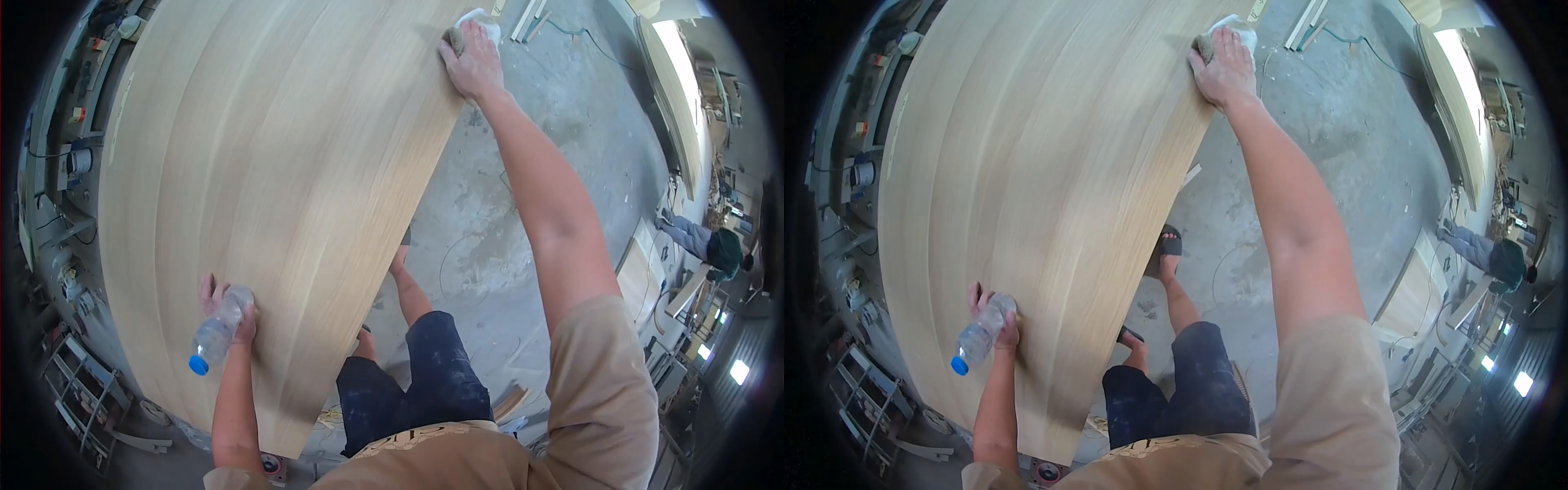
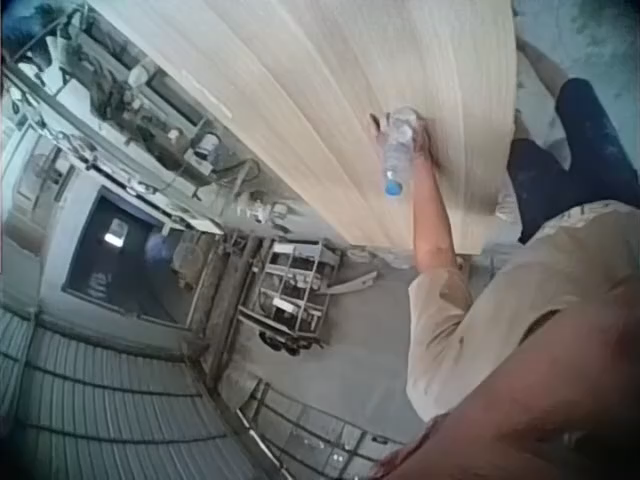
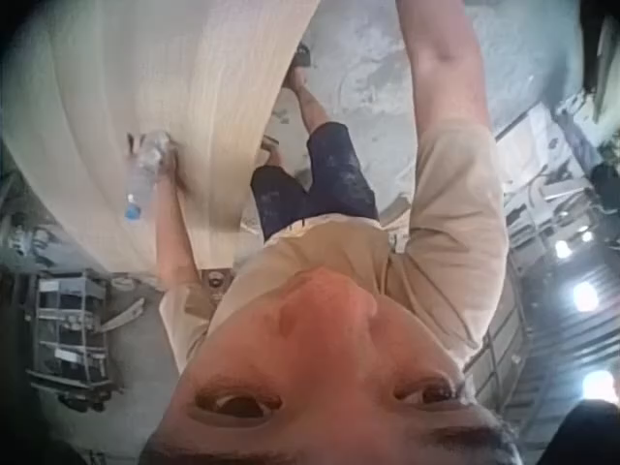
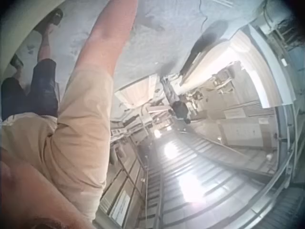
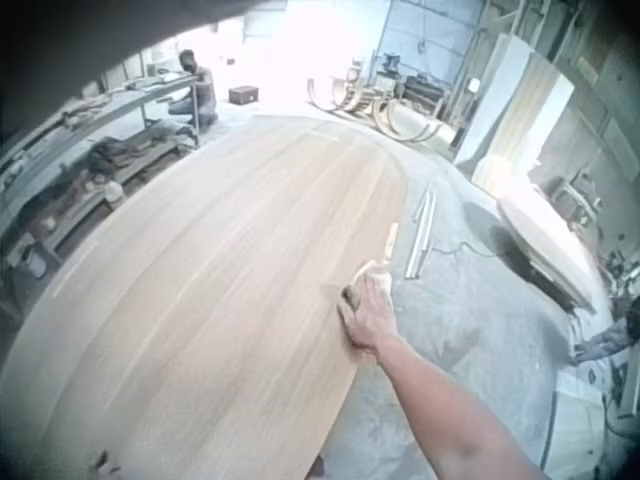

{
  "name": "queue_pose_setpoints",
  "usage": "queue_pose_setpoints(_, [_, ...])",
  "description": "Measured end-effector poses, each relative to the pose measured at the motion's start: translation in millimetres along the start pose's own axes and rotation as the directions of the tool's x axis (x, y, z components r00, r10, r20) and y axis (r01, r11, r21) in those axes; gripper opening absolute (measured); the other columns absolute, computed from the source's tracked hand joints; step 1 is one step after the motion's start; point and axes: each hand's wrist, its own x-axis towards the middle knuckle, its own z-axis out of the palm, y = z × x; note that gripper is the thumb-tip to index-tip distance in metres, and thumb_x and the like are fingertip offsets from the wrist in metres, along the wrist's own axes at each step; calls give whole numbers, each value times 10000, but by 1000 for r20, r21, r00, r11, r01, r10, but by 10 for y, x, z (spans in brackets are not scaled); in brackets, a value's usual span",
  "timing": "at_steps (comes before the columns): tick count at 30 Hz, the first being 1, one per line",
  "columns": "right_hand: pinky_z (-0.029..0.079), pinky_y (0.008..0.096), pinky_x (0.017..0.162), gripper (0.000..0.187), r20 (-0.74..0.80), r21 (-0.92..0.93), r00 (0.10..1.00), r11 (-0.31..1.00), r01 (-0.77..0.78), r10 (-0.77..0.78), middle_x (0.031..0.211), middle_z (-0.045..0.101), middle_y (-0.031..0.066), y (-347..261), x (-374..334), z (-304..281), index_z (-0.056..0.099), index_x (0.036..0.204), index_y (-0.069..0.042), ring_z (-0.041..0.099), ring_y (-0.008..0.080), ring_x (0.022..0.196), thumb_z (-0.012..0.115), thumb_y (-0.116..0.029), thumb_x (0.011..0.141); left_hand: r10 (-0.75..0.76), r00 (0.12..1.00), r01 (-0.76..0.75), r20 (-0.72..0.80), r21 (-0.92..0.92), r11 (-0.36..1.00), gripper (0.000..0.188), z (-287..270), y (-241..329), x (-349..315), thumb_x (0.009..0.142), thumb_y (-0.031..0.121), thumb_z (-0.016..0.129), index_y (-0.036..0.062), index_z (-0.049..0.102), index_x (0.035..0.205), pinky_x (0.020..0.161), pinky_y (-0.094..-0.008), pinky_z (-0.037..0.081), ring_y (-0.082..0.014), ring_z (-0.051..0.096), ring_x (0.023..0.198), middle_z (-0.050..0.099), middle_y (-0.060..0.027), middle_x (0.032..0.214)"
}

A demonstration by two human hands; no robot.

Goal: Wiping a large wooden tabletop with a cloth and water.

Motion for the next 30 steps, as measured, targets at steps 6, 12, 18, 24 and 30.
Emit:
queue_pose_setpoints(6, [330,527,1197,768,100,175,973,967,188,-207,1583,454,200,-1114,-1776,-91,447,1519,-20,433,378,1460,723,-275,849,-108,994,107,21,18,994,728,-141,-22,-177,882,706,597,64,585,1225,1113,-581,395,-482,456,1383,458,-260,1511])
queue_pose_setpoints(12, [191,475,1291,914,358,534,791,804,263,-496,1671,345,172,-1252,-2667,-169,333,1602,-4,284,324,1571,666,-180,770,-79,997,80,21,-32,996,691,-67,-100,-157,890,643,588,40,590,1226,1136,-559,390,-458,460,1381,452,-264,1505])
queue_pose_setpoints(18, [230,484,1270,686,43,174,978,966,193,-204,1618,351,312,-242,-193,-145,413,1528,67,303,426,1532,526,-406,1046,-85,996,86,41,-31,996,690,-25,80,3,881,649,624,50,589,1222,1123,-551,408,-452,465,1376,459,-240,1502])
queue_pose_setpoints(24, [288,522,1224,841,246,244,946,958,152,-213,1603,425,211,-1300,-2147,-156,381,1572,-17,396,383,1483,712,-205,823,-54,998,54,32,10,999,739,-116,24,-119,951,680,525,6,585,1247,1153,-544,372,-442,466,1383,441,-269,1525])
queue_pose_setpoints(30, [197,447,1286,849,437,710,624,674,202,-648,1686,300,171,-2101,-4275,-472,286,1604,27,285,283,1569,613,-261,876,-38,999,39,25,-45,998,687,-101,47,-15,890,653,631,46,603,1212,1122,-558,388,-450,458,1385,462,-233,1506])
